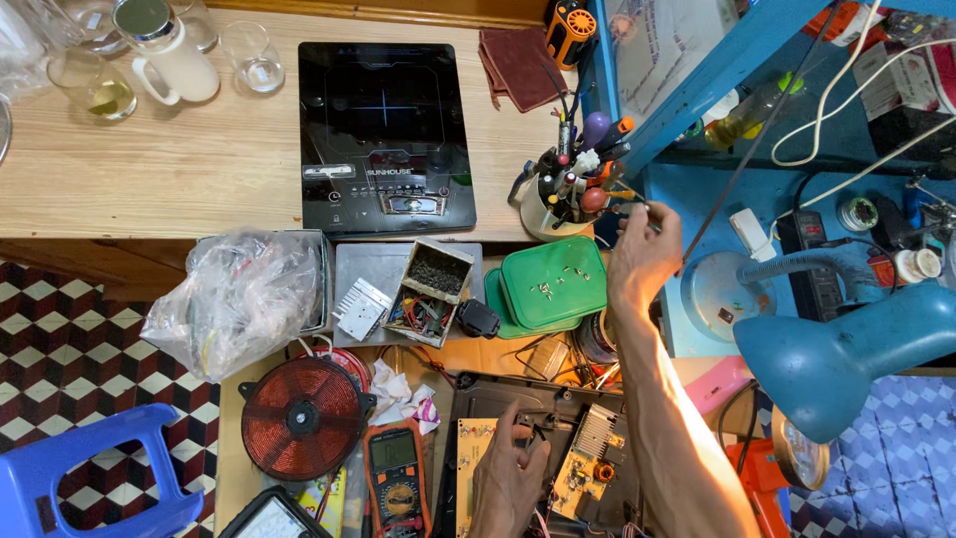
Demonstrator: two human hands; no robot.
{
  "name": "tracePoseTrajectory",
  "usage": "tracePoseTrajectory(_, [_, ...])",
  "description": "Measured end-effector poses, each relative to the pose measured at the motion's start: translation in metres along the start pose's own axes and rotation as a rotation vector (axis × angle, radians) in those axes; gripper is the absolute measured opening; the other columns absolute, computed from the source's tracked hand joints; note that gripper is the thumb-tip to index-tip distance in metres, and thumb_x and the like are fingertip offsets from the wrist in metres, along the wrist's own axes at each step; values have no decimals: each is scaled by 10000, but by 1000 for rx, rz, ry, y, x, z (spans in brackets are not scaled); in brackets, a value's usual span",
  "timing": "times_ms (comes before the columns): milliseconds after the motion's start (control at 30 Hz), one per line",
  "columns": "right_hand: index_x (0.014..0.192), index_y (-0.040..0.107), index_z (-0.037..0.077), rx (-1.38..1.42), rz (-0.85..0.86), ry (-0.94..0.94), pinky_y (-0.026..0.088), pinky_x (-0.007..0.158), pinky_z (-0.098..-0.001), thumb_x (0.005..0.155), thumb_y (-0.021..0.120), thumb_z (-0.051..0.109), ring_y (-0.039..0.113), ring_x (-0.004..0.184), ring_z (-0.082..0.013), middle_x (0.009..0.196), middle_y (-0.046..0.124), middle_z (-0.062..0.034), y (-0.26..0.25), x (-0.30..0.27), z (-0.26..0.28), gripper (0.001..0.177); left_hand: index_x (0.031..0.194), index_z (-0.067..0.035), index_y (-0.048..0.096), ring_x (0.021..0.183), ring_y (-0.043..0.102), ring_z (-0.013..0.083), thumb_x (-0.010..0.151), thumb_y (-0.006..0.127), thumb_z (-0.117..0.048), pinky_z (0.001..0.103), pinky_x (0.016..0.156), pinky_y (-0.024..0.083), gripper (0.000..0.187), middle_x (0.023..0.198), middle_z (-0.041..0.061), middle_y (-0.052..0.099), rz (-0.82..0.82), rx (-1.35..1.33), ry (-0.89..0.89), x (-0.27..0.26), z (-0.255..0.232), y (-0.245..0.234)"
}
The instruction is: The person uses a multimeter to test points on a circuit board inside an appliance. They repeatedly probe different areas, flip the board, and check readings on the multimeter display.
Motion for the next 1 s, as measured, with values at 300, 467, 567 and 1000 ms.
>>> tracePoseTrajectory(300, [1152,595,-61,1008,102,569,602,964,-379,956,654,51,712,1027,-272,1104,675,-162,-92,-122,-2,234,1352,-16,650,1082,742,126,974,638,-254,274,918,581,447,1230,105,775,-133,-462,436,1,-42,-18])
tracePoseTrajectory(467, [1161,595,-59,1081,159,743,564,1014,-398,942,668,45,672,1055,-273,1122,666,-159,-113,-150,-3,253,1309,8,638,1171,670,168,950,684,-197,287,1023,522,415,1287,141,715,-117,-698,555,16,-77,-29])
tracePoseTrajectory(567, [1178,596,-49,1054,208,693,554,1024,-401,950,657,48,677,1060,-272,1124,663,-153,-122,-156,2,255,1268,29,651,1175,657,160,938,718,-147,281,1022,516,380,1280,137,703,-93,-815,622,19,-91,-28])
tracePoseTrajectory(1000, [1085,631,-28,922,231,854,603,846,-355,973,652,130,721,951,-266,1038,705,-183,-134,-185,-10,195,1128,33,749,902,695,96,920,765,-92,230,815,563,243,1037,90,756,-164,-902,522,8,-97,-15])
Point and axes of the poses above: each hand's wrist, its own x-axis towards the middle knuckle, its own y-axis out of the palm, z = x × y, the point moved 3 cm from there along x, towards the middle knuckle
